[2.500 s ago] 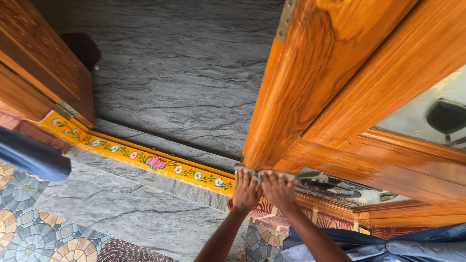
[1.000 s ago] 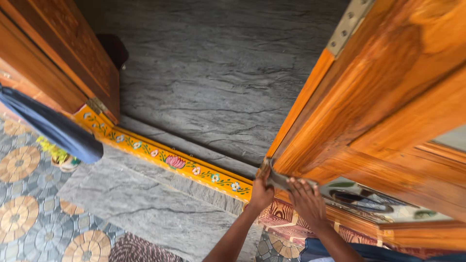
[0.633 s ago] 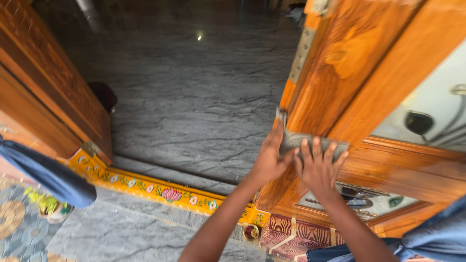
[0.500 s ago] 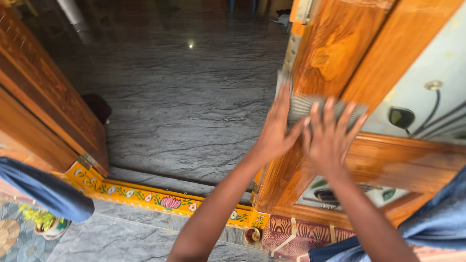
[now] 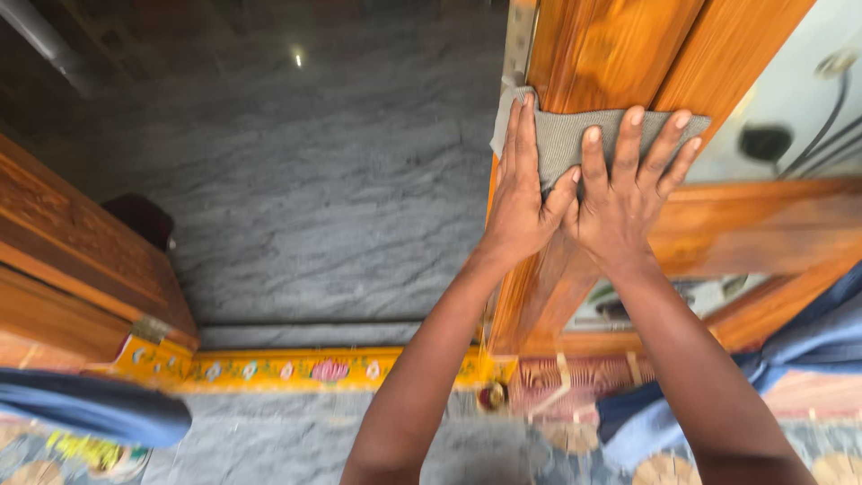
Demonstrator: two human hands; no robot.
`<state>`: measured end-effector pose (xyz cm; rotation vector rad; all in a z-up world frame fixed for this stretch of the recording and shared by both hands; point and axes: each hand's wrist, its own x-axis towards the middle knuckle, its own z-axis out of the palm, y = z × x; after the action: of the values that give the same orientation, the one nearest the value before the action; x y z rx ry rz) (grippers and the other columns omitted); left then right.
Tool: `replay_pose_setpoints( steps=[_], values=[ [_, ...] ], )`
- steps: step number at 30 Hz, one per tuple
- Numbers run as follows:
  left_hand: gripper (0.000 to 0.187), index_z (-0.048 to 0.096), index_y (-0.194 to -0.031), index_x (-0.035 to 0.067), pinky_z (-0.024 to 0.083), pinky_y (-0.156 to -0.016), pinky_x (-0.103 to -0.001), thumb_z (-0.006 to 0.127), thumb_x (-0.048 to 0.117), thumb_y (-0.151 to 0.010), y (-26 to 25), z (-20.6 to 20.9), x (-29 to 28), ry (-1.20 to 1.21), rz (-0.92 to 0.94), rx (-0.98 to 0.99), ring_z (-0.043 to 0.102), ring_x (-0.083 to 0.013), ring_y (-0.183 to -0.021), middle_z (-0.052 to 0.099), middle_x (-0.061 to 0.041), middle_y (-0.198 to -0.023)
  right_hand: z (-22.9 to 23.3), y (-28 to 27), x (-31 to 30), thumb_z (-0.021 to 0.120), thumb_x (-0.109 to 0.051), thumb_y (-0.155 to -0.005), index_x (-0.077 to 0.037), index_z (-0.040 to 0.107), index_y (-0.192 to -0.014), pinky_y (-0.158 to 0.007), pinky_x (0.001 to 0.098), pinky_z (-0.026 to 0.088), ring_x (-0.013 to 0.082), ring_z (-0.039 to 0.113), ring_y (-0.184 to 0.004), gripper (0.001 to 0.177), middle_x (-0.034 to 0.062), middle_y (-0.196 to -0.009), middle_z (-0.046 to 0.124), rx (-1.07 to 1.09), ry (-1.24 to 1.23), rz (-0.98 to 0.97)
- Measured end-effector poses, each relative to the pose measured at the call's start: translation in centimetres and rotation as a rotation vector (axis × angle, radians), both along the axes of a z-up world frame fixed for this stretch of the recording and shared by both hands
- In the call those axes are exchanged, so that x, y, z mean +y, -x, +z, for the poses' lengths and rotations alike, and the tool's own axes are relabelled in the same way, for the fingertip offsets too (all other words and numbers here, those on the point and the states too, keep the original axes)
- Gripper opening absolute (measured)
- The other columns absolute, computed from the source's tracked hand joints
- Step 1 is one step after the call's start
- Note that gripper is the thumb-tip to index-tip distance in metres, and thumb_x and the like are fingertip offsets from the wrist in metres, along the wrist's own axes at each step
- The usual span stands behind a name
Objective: The person wipes the wooden frame and glass panels of a door with a gray cloth. They move the cloth over the wood and around the glass, cleaning the surface continuously.
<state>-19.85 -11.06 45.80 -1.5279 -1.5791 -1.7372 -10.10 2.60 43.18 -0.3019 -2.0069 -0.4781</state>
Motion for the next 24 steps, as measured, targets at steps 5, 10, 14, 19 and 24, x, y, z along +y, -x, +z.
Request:
replay_pose_setpoints(
  steps=[5,10,14,19,24],
  values=[
    [0.088,0.009,-0.165,-0.004,0.019,-0.135,-0.048,0.063,0.025,-0.101,0.0,-5.8,-0.3,0.099,-0.017,-0.084,0.017,-0.0412,-0.164,0.017,-0.027,-0.173,-7.7,0.2,0.6,0.050,-0.036,-0.112,-0.026,0.018,-0.171,-0.124,0.0747,-0.002,0.0522,-0.002,-0.159,0.068,0.0106,-0.179,0.000,-0.029,0.018,0.012],
    [0.086,0.010,-0.164,-0.005,0.019,-0.132,-0.047,0.061,0.022,-0.101,-1.0,-13.8,-0.5,0.166,-0.025,-0.188,0.017,-0.0415,-0.162,0.016,-0.028,-0.172,-17.4,-0.1,2.1,0.056,-0.038,-0.108,-0.023,0.035,-0.165,-0.119,0.0799,0.000,0.0553,-0.003,-0.156,0.063,0.0155,-0.175,0.007,-0.139,0.044,0.044],
    [0.081,0.015,-0.163,-0.005,0.027,-0.129,-0.047,0.060,0.026,-0.102,-2.3,-21.8,-1.4,0.197,0.008,-0.275,0.027,-0.0424,-0.159,0.025,-0.029,-0.169,-25.4,-0.9,1.8,0.061,-0.045,-0.097,-0.026,0.050,-0.153,-0.116,0.0778,0.006,0.0532,0.005,-0.153,0.060,0.0157,-0.170,0.020,-0.345,0.139,0.018],
    [0.084,0.030,-0.157,-0.003,0.035,-0.116,-0.049,0.073,0.031,-0.094,-4.4,-24.9,-2.3,0.384,0.296,-0.267,0.039,-0.0477,-0.144,0.038,-0.031,-0.158,-26.1,-4.1,-0.6,0.058,-0.044,-0.099,-0.029,0.052,-0.154,-0.123,0.0700,0.014,0.0400,0.019,-0.155,0.057,0.0058,-0.164,0.037,-0.460,0.240,0.140],
    [0.088,0.027,-0.158,-0.003,0.041,-0.118,-0.043,0.071,0.036,-0.093,-5.4,-17.0,-2.3,0.152,0.117,-0.376,0.049,-0.0390,-0.142,0.047,-0.027,-0.153,-15.7,-5.2,-1.3,0.058,-0.041,-0.100,-0.024,0.049,-0.156,-0.120,0.0728,0.010,0.0429,0.019,-0.155,0.059,0.0090,-0.165,0.039,-0.388,0.200,0.066]
  ],
)
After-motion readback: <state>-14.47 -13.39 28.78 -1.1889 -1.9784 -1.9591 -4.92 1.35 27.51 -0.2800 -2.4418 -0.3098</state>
